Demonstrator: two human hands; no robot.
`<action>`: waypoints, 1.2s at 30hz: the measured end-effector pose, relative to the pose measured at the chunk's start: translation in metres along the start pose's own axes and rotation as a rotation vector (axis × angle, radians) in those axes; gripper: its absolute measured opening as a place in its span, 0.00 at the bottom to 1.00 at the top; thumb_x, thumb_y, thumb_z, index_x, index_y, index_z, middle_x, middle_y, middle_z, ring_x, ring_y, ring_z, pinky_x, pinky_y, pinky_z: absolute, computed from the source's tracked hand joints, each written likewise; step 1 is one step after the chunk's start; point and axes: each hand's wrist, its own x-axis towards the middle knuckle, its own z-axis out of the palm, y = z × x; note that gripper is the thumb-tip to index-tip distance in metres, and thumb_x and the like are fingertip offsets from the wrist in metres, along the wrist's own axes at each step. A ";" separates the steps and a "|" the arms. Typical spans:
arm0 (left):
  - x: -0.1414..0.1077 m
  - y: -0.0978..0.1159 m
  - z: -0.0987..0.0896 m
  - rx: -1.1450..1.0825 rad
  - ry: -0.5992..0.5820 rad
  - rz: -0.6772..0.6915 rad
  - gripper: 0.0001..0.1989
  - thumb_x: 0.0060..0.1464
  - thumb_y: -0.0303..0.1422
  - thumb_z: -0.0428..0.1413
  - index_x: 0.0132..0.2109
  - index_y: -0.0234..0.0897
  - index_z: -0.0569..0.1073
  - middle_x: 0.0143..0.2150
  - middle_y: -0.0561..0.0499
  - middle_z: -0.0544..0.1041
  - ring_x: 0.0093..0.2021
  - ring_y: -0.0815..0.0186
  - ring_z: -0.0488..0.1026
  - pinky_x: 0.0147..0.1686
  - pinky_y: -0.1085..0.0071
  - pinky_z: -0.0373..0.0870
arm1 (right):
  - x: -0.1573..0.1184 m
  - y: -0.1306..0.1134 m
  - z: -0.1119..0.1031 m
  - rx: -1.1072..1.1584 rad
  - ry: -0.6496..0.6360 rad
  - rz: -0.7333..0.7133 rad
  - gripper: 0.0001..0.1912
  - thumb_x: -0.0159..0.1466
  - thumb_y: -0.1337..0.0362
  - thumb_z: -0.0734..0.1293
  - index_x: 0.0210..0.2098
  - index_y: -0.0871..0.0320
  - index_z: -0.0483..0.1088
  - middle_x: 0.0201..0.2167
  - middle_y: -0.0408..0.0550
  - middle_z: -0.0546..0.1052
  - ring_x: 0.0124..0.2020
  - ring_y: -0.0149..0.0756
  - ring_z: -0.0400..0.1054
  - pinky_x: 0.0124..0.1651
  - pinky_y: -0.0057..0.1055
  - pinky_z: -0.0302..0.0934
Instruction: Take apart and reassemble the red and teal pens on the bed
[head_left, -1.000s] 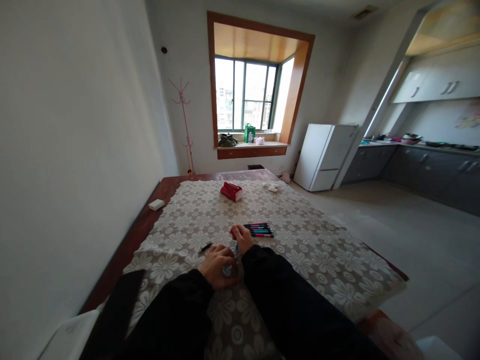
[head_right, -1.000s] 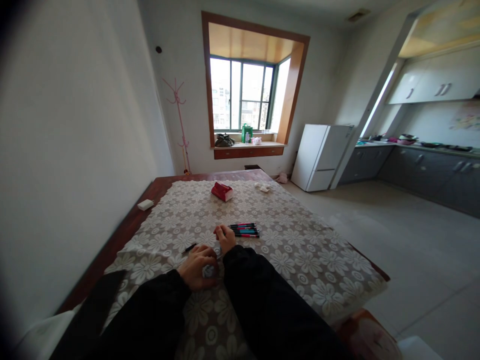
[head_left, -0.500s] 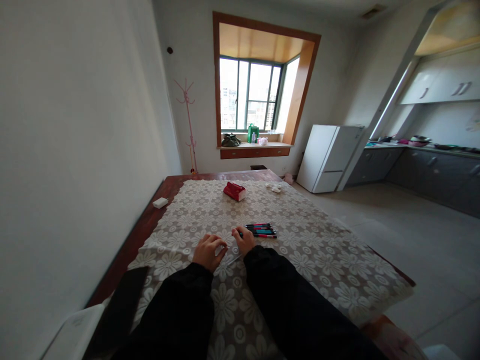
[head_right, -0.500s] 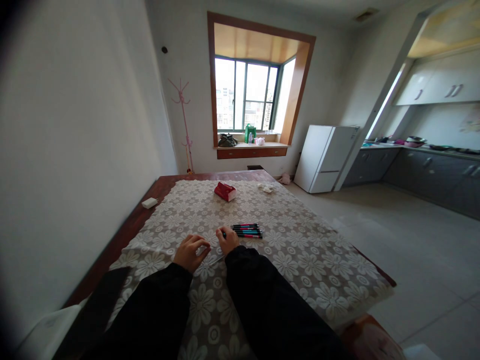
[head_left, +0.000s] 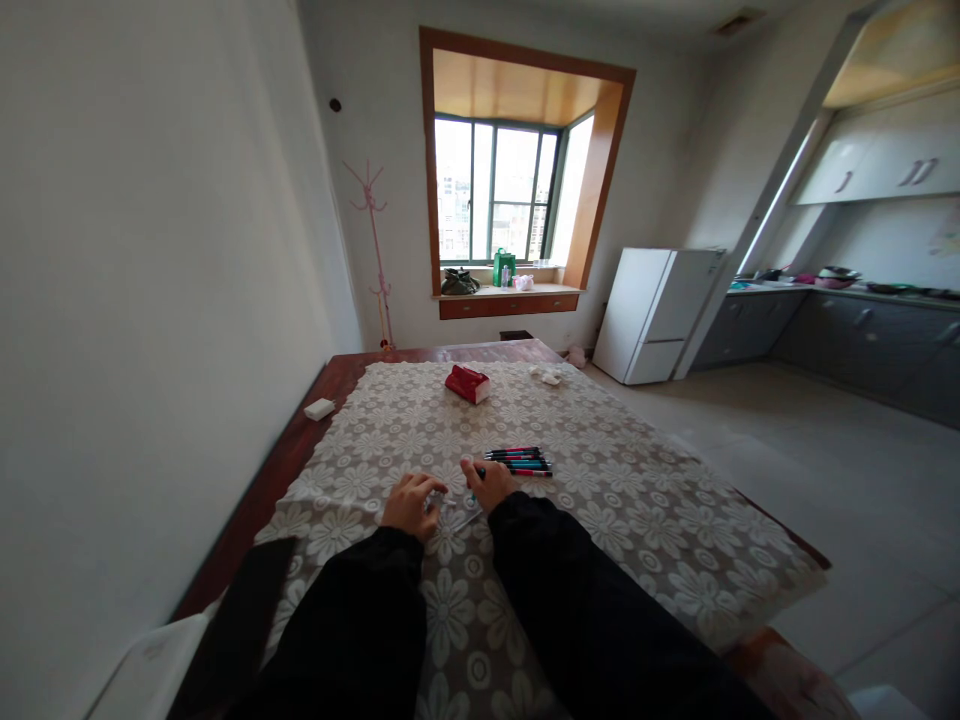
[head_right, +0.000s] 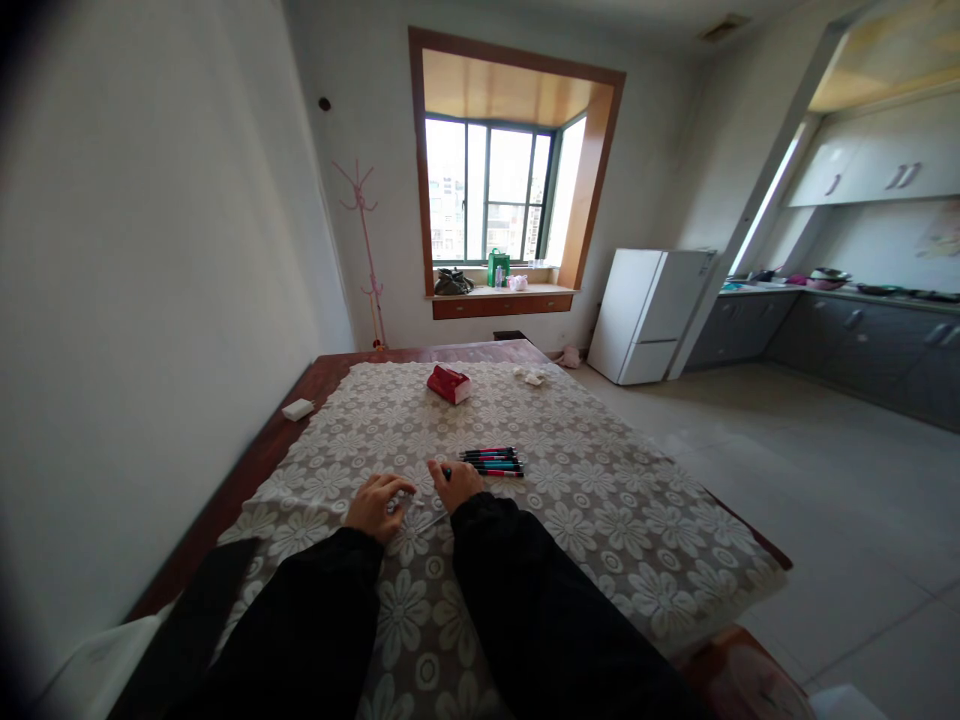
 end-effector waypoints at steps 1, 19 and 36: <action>0.000 0.000 0.001 -0.003 0.001 0.001 0.20 0.39 0.21 0.55 0.40 0.46 0.77 0.43 0.53 0.76 0.49 0.60 0.67 0.50 0.64 0.62 | 0.000 0.000 0.001 0.030 0.004 -0.017 0.27 0.64 0.49 0.58 0.14 0.55 0.68 0.13 0.43 0.69 0.21 0.33 0.64 0.28 0.28 0.51; -0.002 0.004 0.004 0.042 0.005 -0.006 0.05 0.46 0.35 0.59 0.33 0.47 0.79 0.42 0.52 0.78 0.48 0.58 0.66 0.48 0.60 0.59 | 0.005 0.008 0.009 0.292 0.038 0.000 0.18 0.61 0.53 0.60 0.25 0.59 0.72 0.19 0.43 0.71 0.22 0.32 0.63 0.27 0.26 0.55; 0.001 0.003 -0.002 -0.003 0.155 -0.049 0.07 0.50 0.35 0.56 0.35 0.47 0.79 0.41 0.53 0.78 0.46 0.60 0.68 0.47 0.62 0.63 | 0.009 0.017 0.020 0.580 -0.028 0.155 0.17 0.57 0.48 0.62 0.26 0.57 0.64 0.12 0.37 0.61 0.15 0.29 0.55 0.19 0.26 0.50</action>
